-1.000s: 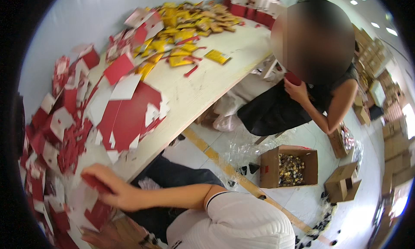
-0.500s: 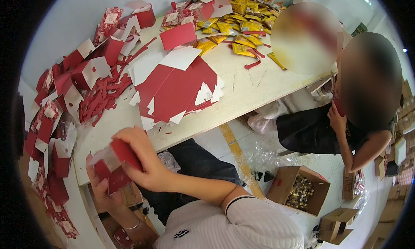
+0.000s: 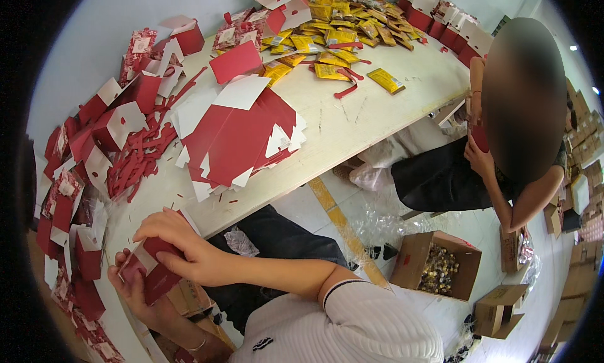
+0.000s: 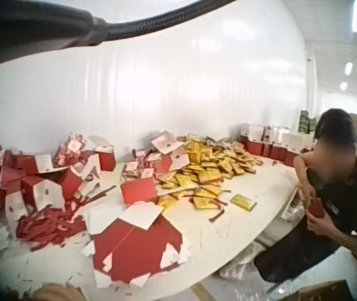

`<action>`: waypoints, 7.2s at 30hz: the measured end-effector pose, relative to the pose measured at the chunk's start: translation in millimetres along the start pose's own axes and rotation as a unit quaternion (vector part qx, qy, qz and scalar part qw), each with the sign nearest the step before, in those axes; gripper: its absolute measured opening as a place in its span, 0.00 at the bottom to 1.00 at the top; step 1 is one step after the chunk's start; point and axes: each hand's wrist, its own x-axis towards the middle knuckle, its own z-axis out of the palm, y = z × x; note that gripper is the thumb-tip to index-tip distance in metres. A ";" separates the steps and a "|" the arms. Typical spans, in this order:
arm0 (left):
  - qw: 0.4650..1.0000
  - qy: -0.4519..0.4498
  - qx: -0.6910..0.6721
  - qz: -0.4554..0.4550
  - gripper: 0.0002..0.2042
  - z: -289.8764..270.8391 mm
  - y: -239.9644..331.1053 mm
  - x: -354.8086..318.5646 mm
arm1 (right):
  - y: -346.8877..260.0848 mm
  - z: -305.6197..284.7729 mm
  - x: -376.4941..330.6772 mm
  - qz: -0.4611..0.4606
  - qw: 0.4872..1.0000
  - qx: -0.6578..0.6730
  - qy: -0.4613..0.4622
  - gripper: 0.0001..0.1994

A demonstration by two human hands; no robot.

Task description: The person folds red paper pieces into small rectangular boxes and inserts patterned paper inserts. They repeat this process continuously, placing finished boxes on the table.

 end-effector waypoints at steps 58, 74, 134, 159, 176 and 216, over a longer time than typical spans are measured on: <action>0.901 -0.293 0.307 0.090 0.27 -9.5 3.3 20.1 | 5.7 -10.4 16.7 0.216 0.951 0.070 0.207 0.19; 0.886 -0.255 0.338 0.187 0.18 -6.3 12.6 36.0 | 8.0 -21.6 22.2 -0.096 0.973 -0.199 -0.069 0.21; 0.934 -0.194 -0.135 -0.268 0.42 -34.8 -33.9 31.4 | 41.4 -5.6 27.8 -0.009 0.995 0.068 -0.076 0.36; 0.933 -0.097 -0.036 -0.344 0.16 -63.9 -3.3 6.1 | 33.8 -5.2 15.8 -0.181 0.815 -0.447 -0.320 0.14; 0.925 -0.153 0.051 -0.343 0.29 -16.9 -67.3 76.7 | 201.5 -112.6 179.4 0.096 0.698 -0.669 -0.238 0.15; 0.981 -0.105 -0.114 -0.116 0.09 22.3 -71.6 132.8 | 59.0 -72.7 54.4 0.137 0.987 0.071 0.033 0.05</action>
